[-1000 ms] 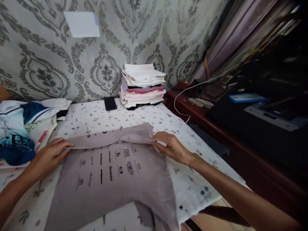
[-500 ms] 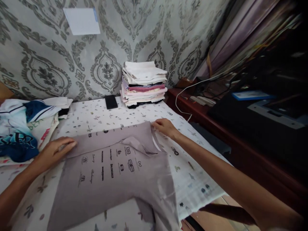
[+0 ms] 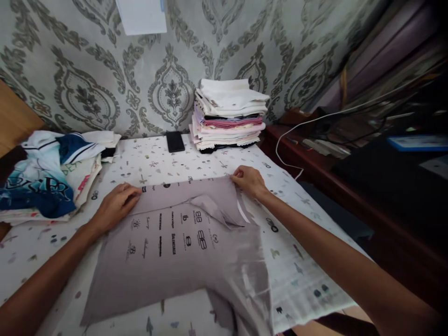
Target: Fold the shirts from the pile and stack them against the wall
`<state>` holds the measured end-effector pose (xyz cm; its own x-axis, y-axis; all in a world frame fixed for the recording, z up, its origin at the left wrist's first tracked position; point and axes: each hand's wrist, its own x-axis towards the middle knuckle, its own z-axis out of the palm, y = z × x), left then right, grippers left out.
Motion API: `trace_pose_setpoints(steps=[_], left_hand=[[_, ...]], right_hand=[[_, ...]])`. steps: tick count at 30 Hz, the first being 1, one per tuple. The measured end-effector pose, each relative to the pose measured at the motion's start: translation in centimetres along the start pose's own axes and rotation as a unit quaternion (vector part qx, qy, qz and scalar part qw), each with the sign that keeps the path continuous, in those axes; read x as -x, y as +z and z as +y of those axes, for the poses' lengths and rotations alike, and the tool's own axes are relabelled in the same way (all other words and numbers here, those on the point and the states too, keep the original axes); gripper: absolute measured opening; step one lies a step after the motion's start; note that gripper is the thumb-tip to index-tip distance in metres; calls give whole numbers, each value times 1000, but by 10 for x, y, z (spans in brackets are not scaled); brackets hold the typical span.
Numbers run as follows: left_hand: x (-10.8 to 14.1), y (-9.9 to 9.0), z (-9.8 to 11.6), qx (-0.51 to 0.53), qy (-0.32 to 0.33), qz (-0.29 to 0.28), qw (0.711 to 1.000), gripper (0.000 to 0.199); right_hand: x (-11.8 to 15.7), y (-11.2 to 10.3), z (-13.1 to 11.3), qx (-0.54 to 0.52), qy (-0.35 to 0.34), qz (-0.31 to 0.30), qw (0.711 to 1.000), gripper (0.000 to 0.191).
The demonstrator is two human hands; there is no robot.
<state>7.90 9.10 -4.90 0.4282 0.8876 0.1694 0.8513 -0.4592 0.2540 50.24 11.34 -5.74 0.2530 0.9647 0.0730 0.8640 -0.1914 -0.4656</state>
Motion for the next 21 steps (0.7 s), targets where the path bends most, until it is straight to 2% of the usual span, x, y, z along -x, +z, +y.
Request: trace_pose_setpoints(steps=[2, 4, 6, 7, 9, 11, 13, 15, 17, 21], left_hand=[[2, 2, -1, -21, 9, 7, 1000, 45], [5, 7, -4, -24, 19, -7, 1000, 52], [8, 10, -4, -24, 18, -35, 999, 56], [9, 11, -2, -28, 14, -42, 999, 57], [9, 8, 10, -30, 14, -42, 999, 57], [4, 3, 35, -3, 33, -51, 998, 55], [-7, 1, 69, 48, 73, -87, 992, 53], [-23, 4, 104, 87, 133, -134, 978, 52], [-41, 13, 132, 87, 192, -168, 963, 55], [-63, 25, 162, 30, 249, -212, 945, 58]], right_hand=[[9, 1, -4, 5, -67, 45, 997, 24], [18, 2, -8, -22, -181, 56, 982, 31], [25, 3, -10, -61, -271, -2, 961, 29], [27, 3, -10, -73, -287, -36, 955, 27], [29, 3, -10, -86, -267, -74, 957, 24], [31, 2, -11, -107, -224, -62, 967, 24], [37, 0, -14, -144, -207, -40, 967, 25], [46, -1, -15, -175, -219, -30, 959, 26], [55, -1, -14, -186, -242, -47, 951, 28], [65, 4, -2, -197, -262, -72, 942, 29]])
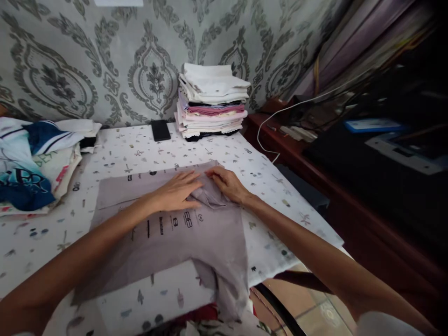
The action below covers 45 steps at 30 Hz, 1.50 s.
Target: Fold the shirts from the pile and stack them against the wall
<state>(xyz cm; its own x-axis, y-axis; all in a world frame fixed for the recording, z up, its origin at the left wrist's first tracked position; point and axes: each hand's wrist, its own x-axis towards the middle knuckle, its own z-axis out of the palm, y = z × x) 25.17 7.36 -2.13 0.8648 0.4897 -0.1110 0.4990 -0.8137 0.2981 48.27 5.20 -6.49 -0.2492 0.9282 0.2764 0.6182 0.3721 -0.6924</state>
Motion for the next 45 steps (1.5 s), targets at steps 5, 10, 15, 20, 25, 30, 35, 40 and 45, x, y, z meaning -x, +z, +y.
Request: trace_pose_setpoints(steps=[5, 10, 15, 20, 25, 30, 35, 40, 45], left_hand=[[25, -17, 21, -17, 2, -39, 999, 28], [52, -26, 30, 74, -30, -23, 997, 24], [42, 9, 9, 6, -42, 102, 994, 53], [40, 46, -12, -54, -29, 26, 998, 88], [58, 40, -8, -28, -29, 30, 999, 75], [108, 29, 17, 19, -39, 64, 997, 51], [153, 31, 34, -3, -32, 45, 998, 43], [179, 41, 36, -73, -31, 49, 996, 42], [207, 42, 33, -54, -66, 47, 995, 48]], right_hand=[[10, 2, 13, -17, -21, 23, 999, 27], [18, 2, 3, -18, -26, 51, 998, 28], [43, 2, -19, 98, -112, -16, 989, 35], [68, 6, -17, 203, -102, -92, 969, 50], [104, -4, -21, 193, -36, -24, 980, 50], [183, -10, -54, 186, 16, 31, 982, 49], [230, 4, -83, 196, -67, 7, 978, 55], [222, 24, -83, 236, -153, -27, 959, 57], [207, 13, -83, 173, -192, -44, 965, 53]])
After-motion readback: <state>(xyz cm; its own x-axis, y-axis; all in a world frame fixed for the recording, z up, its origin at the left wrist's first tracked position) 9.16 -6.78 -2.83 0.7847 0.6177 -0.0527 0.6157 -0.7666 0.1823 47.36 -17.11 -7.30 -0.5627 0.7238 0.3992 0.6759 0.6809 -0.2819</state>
